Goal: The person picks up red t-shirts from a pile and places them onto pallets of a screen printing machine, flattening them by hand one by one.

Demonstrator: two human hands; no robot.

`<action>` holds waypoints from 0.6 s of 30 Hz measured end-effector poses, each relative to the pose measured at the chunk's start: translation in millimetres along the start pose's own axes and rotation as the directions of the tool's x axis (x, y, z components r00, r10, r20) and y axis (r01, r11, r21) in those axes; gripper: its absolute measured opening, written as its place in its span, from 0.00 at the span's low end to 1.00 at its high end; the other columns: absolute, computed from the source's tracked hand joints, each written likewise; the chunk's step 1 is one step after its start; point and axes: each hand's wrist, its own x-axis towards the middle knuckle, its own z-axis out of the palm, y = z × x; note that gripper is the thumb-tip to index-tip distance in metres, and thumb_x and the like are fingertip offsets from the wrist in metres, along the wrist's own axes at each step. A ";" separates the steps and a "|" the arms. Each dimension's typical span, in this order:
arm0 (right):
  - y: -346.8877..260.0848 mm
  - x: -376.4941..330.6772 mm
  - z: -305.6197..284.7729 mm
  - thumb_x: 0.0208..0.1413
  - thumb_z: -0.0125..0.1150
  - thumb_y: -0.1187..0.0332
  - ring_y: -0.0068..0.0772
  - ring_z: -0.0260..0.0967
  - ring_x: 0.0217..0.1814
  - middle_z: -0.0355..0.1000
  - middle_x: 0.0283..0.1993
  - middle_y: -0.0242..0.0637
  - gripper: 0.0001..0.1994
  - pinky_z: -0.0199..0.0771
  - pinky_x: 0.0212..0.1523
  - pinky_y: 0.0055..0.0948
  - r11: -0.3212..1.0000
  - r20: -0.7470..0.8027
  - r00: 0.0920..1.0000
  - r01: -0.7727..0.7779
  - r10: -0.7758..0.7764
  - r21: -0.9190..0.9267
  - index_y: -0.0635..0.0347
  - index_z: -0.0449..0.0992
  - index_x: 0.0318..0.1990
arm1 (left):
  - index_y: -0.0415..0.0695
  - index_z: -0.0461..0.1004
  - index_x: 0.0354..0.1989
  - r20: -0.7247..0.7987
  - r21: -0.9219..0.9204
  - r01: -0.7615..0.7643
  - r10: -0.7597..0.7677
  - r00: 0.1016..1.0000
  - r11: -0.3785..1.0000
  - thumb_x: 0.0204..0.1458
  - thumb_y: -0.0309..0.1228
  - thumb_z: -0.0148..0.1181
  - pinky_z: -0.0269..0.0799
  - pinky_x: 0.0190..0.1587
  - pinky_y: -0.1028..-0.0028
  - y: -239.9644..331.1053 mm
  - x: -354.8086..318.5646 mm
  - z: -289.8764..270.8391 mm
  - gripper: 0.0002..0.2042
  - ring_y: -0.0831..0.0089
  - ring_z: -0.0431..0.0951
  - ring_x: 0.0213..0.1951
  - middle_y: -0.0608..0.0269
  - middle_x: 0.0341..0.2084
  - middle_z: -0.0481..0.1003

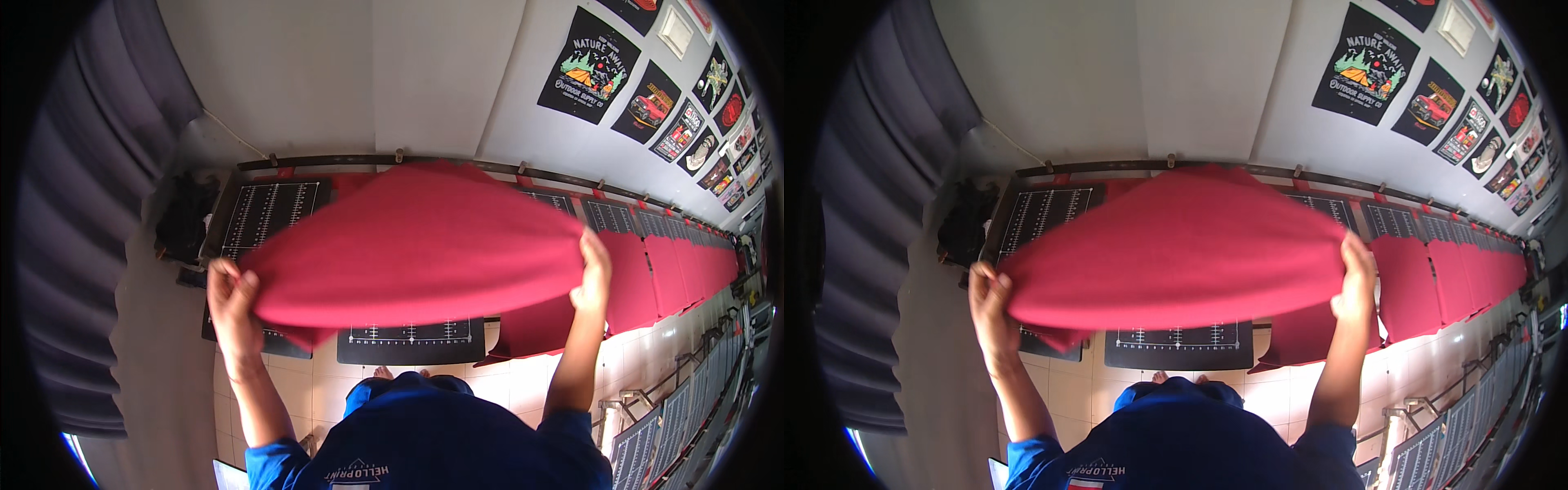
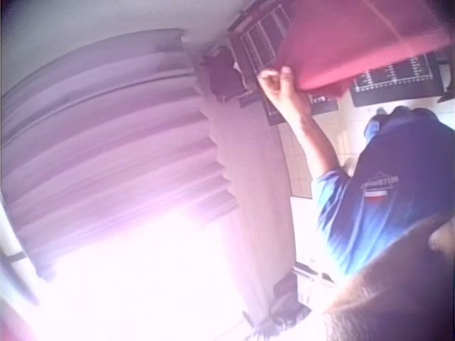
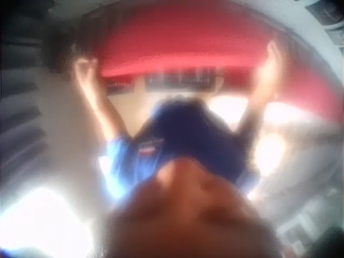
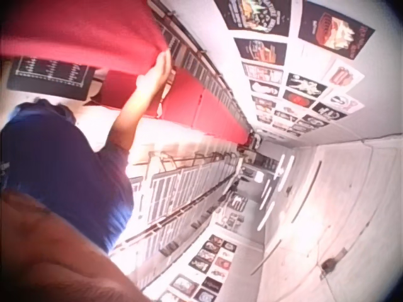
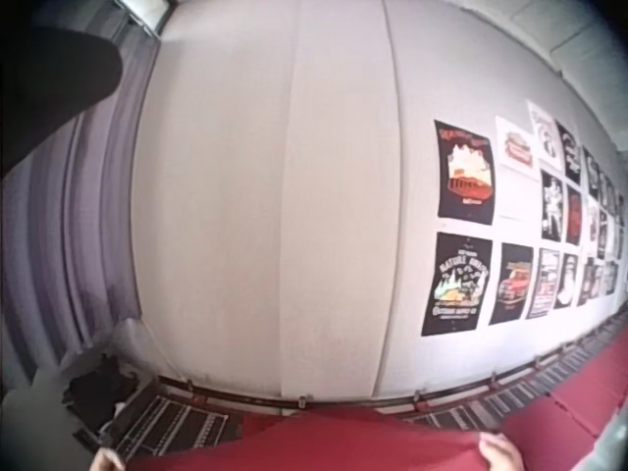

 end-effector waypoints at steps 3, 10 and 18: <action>66.5 -33.0 -36.0 0.67 0.54 0.69 0.34 0.73 0.58 0.75 0.57 0.44 0.18 0.73 0.60 0.33 0.981 -0.105 0.977 -0.190 0.186 -0.029 0.71 0.72 0.59 | 0.45 0.66 0.45 -0.072 0.104 0.222 -0.215 0.974 0.970 0.57 0.18 0.60 0.67 0.46 0.81 -58.8 -53.1 -27.9 0.12 0.84 0.70 0.37 0.71 0.33 0.71; 243.6 -75.3 -123.7 0.68 0.53 0.70 0.23 0.70 0.46 0.76 0.44 0.35 0.12 0.70 0.52 0.26 0.850 -0.120 0.981 -0.194 0.155 -0.489 0.70 0.77 0.50 | 0.37 0.71 0.53 -0.245 0.192 0.605 -0.559 0.792 0.773 0.57 0.22 0.63 0.74 0.45 0.77 -218.9 -132.7 -115.7 0.15 0.76 0.79 0.39 0.58 0.37 0.80; 280.7 -158.8 -183.4 0.61 0.57 0.71 0.19 0.66 0.33 0.73 0.33 0.28 0.08 0.67 0.37 0.24 0.664 -0.134 0.868 -0.457 0.478 -0.592 0.64 0.79 0.43 | 0.38 0.79 0.34 -0.362 0.615 0.680 -0.624 0.693 0.398 0.56 0.28 0.65 0.70 0.39 0.75 -248.4 -237.4 -185.5 0.05 0.79 0.75 0.35 0.66 0.29 0.79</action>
